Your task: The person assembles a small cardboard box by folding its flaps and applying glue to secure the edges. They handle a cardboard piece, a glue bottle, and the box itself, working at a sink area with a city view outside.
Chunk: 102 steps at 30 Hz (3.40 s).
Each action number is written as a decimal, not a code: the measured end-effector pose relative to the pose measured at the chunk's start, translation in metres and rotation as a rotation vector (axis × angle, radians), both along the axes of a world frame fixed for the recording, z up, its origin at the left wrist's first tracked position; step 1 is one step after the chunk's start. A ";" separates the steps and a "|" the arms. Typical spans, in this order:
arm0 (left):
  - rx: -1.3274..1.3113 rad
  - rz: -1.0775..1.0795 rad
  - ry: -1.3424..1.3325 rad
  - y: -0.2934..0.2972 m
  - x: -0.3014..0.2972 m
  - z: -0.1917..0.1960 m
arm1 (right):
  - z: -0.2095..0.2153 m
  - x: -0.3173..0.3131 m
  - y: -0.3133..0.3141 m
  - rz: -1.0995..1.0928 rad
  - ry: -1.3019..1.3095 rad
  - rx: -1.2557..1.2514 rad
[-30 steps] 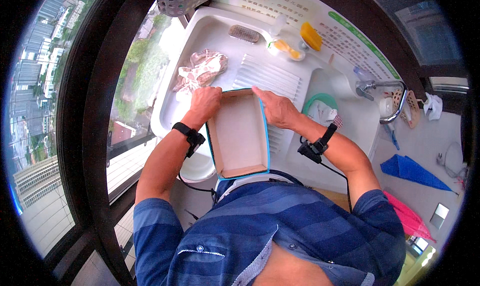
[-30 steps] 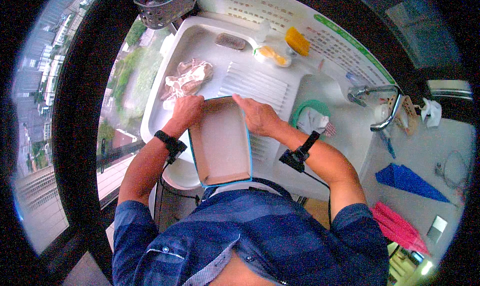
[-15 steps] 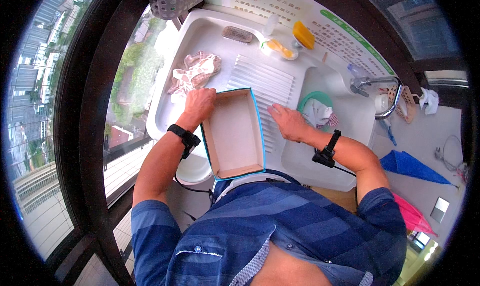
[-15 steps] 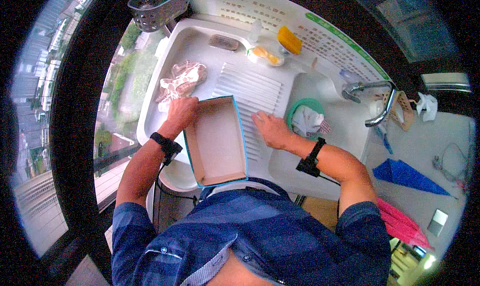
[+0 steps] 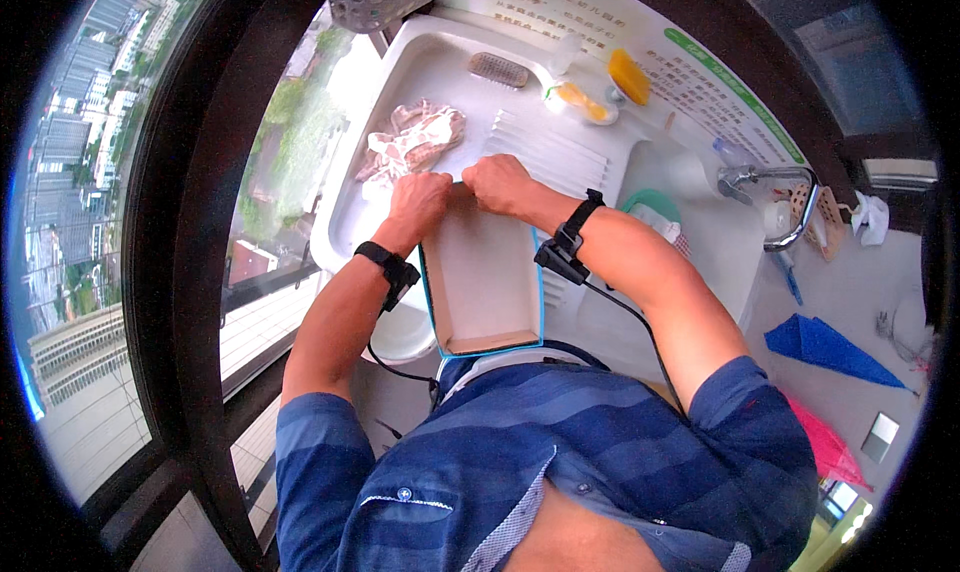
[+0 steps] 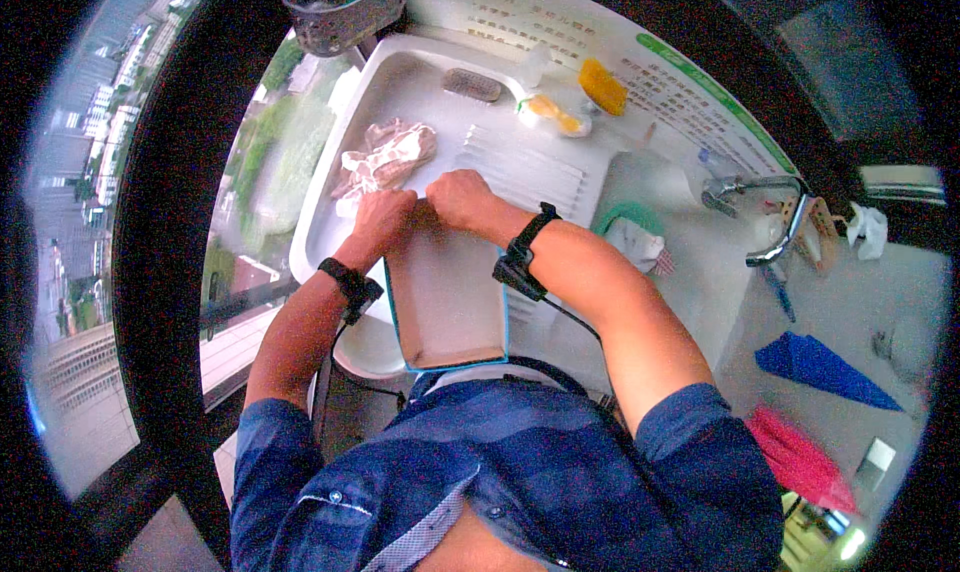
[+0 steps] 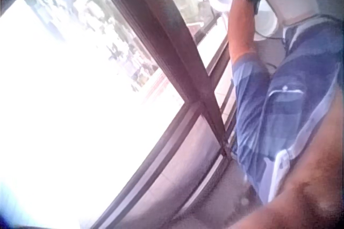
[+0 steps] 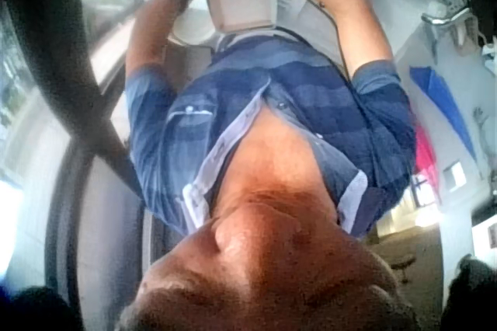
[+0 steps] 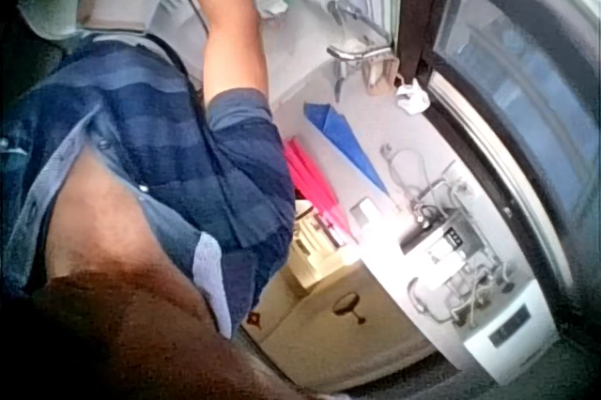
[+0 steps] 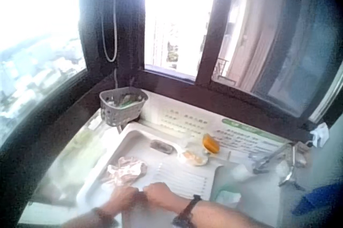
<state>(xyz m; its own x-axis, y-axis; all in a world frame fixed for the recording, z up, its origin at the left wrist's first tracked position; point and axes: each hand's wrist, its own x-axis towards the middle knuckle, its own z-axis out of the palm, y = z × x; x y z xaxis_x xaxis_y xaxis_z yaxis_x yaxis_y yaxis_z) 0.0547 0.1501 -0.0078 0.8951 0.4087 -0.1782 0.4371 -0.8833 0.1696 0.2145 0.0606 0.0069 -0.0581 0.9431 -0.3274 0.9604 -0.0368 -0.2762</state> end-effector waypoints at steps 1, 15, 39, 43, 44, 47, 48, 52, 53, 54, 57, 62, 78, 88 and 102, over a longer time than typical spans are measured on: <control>-0.009 0.014 0.013 0.000 0.000 0.000 | -0.001 -0.002 0.000 0.008 -0.016 0.007; -0.648 0.509 0.410 -0.045 -0.062 0.036 | 0.001 0.000 -0.005 -0.058 -0.049 0.003; -0.468 0.560 0.287 -0.060 -0.069 0.000 | -0.004 -0.008 -0.106 -0.858 0.495 0.341; -0.483 0.574 0.250 -0.062 -0.062 0.017 | -0.034 -0.011 -0.129 -0.906 0.563 0.068; -0.480 0.560 0.234 -0.062 -0.062 0.018 | -0.034 -0.015 -0.133 -0.914 0.565 0.057; -0.452 0.539 0.158 -0.061 -0.073 -0.012 | -0.003 -0.026 -0.128 -0.735 0.250 0.673; -0.439 0.525 0.128 -0.060 -0.076 -0.027 | 0.009 -0.031 -0.126 -0.715 0.481 0.516; -0.513 0.553 -0.029 -0.065 -0.072 -0.029 | 0.015 -0.063 -0.100 -0.830 1.337 -0.203; -0.539 0.564 -0.076 -0.066 -0.072 -0.026 | 0.006 -0.068 -0.091 -0.877 1.415 -0.278; -0.565 0.567 -0.122 -0.066 -0.070 -0.023 | -0.003 -0.072 -0.082 -0.929 1.493 -0.349; -0.644 0.524 -0.203 -0.068 -0.069 -0.022 | -0.008 -0.087 -0.065 -0.889 1.731 -0.477; -0.663 0.476 -0.171 -0.067 -0.065 -0.015 | -0.006 -0.103 -0.062 -0.832 1.719 -0.462; -0.713 0.606 -0.128 -0.068 -0.057 -0.001 | -0.023 -0.096 -0.065 -0.821 1.863 -0.553; -0.689 0.579 -0.125 -0.064 -0.064 -0.025 | -0.010 -0.096 -0.062 -0.867 1.767 -0.531; -0.683 0.538 -0.181 -0.066 -0.066 -0.021 | -0.015 -0.095 -0.061 -0.811 1.691 -0.559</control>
